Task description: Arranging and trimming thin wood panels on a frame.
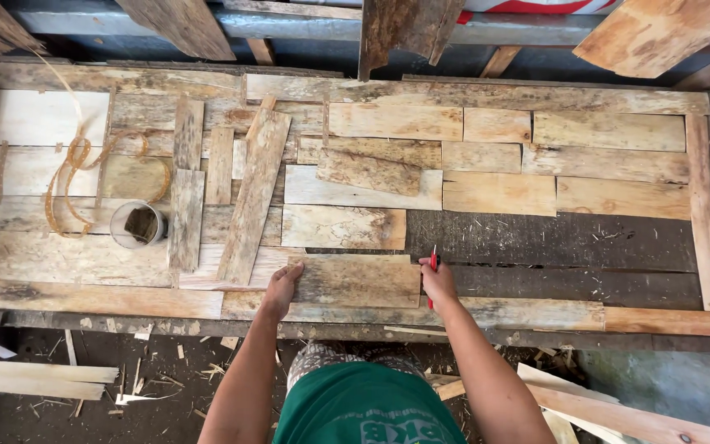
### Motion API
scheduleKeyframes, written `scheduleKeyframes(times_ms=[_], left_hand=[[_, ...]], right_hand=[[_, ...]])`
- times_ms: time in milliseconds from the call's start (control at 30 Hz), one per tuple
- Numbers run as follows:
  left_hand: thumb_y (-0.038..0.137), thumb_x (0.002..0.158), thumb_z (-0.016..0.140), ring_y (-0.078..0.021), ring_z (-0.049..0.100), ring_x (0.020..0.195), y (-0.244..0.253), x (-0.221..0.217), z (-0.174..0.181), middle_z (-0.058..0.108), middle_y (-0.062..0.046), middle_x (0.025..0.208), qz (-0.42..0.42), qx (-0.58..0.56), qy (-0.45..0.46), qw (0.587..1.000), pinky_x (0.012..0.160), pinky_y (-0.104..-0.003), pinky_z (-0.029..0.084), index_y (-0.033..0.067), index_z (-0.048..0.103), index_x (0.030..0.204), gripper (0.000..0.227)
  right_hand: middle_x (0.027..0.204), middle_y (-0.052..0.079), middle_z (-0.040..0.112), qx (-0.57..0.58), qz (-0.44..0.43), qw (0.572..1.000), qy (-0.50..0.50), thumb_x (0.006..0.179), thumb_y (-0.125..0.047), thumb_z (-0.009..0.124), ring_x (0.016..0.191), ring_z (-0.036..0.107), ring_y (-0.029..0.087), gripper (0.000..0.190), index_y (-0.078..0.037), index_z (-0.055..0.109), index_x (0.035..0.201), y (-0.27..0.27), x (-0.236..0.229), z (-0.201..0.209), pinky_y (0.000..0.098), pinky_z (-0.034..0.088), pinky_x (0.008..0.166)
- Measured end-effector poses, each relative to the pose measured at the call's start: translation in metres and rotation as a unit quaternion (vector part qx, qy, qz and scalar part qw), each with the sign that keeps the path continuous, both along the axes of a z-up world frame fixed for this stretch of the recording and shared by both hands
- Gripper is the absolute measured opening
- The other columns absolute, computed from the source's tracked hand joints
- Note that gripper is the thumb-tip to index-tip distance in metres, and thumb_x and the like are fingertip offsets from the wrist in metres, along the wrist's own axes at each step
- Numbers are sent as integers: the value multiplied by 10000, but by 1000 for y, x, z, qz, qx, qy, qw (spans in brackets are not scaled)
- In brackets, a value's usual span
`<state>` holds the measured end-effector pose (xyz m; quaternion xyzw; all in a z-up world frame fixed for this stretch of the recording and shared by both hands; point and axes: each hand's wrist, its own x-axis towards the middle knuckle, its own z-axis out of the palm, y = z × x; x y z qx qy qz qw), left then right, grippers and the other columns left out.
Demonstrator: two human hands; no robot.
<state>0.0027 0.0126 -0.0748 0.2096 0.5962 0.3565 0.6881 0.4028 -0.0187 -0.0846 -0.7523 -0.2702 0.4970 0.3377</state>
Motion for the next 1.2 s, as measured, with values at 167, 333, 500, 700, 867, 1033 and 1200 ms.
scheduleKeyframes(times_ms=[167,333,500,700,867,1033,1200], left_hand=[[341,944,705,-122,640,875,3,7,9,747,-24,975,-11,-32,13,999,823,-291,496,20,737,1066,345],[352,975,756,-87,641,1011,-1,11,-2,740,-10,1094,-12,-60,81,995,920,-255,463,69,627,1153,358],[418,984,687,-128,568,817,3,20,14,700,-33,923,-77,-43,31,996,771,-315,470,-13,716,1060,438],[416,1007,693,-157,488,769,3,20,11,609,-45,864,-102,-69,82,989,702,-342,424,-2,718,1060,422],[410,955,676,-113,567,796,3,26,29,701,-1,889,-89,-80,62,991,749,-302,479,52,730,1055,375],[411,947,675,-90,570,758,0,27,13,703,27,837,-90,-56,48,993,723,-283,480,65,731,1003,355],[421,966,701,-107,418,669,-1,26,0,529,39,742,-100,-59,61,991,605,-306,371,62,703,929,361]], right_hand=[[738,18,579,-47,-38,998,23,995,-328,668,627,496,155,266,-69,693,1049,6,3,2,355,390,543],[743,7,656,-51,-7,998,-23,932,-336,708,687,569,126,262,-77,741,952,8,-1,11,341,457,622],[773,12,687,-66,40,997,-31,901,-318,760,738,580,121,273,-45,761,896,10,-2,11,343,463,671],[869,118,774,-107,83,968,-210,837,-389,748,836,740,270,302,-127,790,981,25,-27,60,401,534,739],[896,146,784,-112,119,951,-264,835,-413,758,896,726,335,340,-102,811,963,30,-28,51,437,529,819],[892,127,791,-107,84,963,-232,800,-390,782,872,753,300,340,-102,801,980,27,-22,40,446,554,798],[851,81,777,-26,83,977,-193,812,-358,821,795,727,179,333,-65,781,966,20,-9,24,354,546,751]])
